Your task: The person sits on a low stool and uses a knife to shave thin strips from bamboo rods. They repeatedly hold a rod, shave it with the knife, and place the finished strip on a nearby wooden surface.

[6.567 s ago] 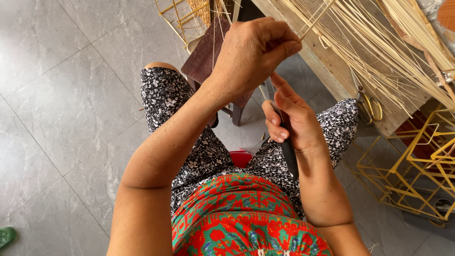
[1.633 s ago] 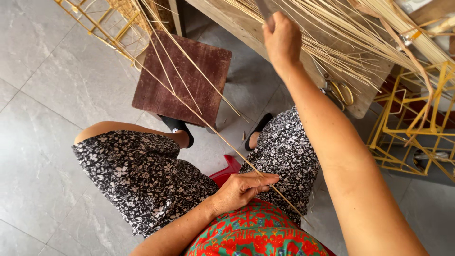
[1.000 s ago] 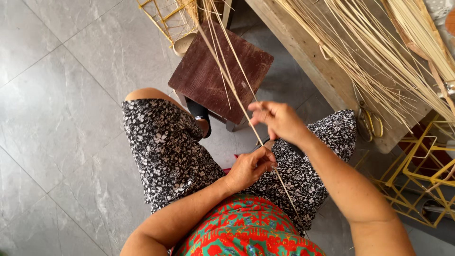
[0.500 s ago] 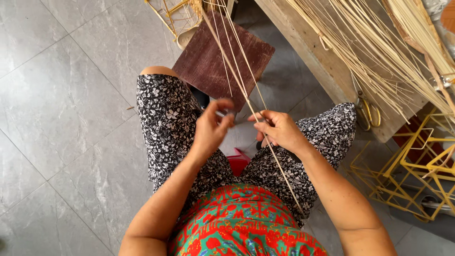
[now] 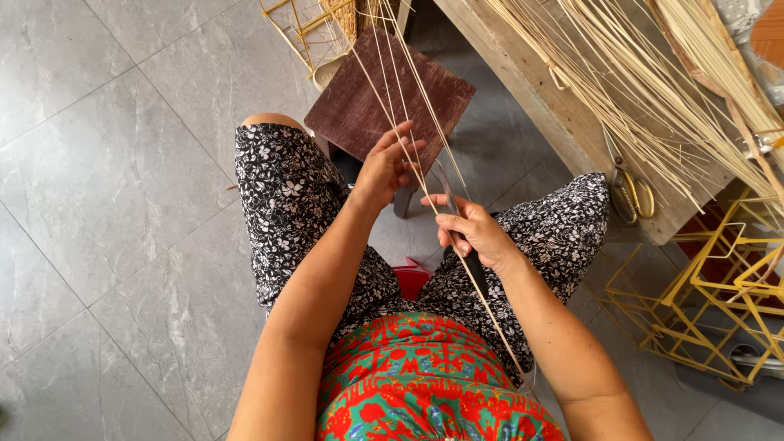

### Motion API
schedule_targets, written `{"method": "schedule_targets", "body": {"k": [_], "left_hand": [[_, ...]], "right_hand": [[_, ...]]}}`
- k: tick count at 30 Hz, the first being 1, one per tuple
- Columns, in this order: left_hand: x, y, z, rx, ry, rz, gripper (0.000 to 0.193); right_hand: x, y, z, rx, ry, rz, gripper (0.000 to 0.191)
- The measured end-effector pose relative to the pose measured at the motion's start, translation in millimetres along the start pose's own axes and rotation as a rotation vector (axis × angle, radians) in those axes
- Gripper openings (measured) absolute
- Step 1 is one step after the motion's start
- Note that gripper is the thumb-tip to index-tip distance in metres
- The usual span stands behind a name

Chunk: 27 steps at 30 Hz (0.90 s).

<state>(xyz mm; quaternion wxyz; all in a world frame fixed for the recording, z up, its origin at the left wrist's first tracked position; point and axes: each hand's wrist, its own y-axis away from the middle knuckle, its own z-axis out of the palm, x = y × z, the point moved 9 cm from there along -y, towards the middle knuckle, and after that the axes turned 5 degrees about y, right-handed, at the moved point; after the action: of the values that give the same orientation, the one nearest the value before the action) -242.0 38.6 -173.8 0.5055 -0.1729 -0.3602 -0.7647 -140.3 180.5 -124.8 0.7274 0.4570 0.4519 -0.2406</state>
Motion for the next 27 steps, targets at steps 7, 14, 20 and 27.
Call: {"method": "schedule_targets", "body": {"k": [7, 14, 20, 27], "left_hand": [[-10, -29, -2, -0.058, -0.009, 0.06, 0.032], [-2, -15, -23, 0.289, -0.54, 0.106, 0.042], [74, 34, 17, -0.087, -0.003, 0.122, 0.049], [180, 97, -2, -0.081, -0.061, 0.48, 0.032]], "right_hand": [[0, 14, 6, -0.065, 0.02, 0.008, 0.035], [-11, 42, -6, 0.036, 0.245, -0.026, 0.023], [-5, 48, -23, 0.109, 0.253, 0.046, 0.016], [-15, 45, -20, 0.142, 0.388, 0.041, 0.017]]}}
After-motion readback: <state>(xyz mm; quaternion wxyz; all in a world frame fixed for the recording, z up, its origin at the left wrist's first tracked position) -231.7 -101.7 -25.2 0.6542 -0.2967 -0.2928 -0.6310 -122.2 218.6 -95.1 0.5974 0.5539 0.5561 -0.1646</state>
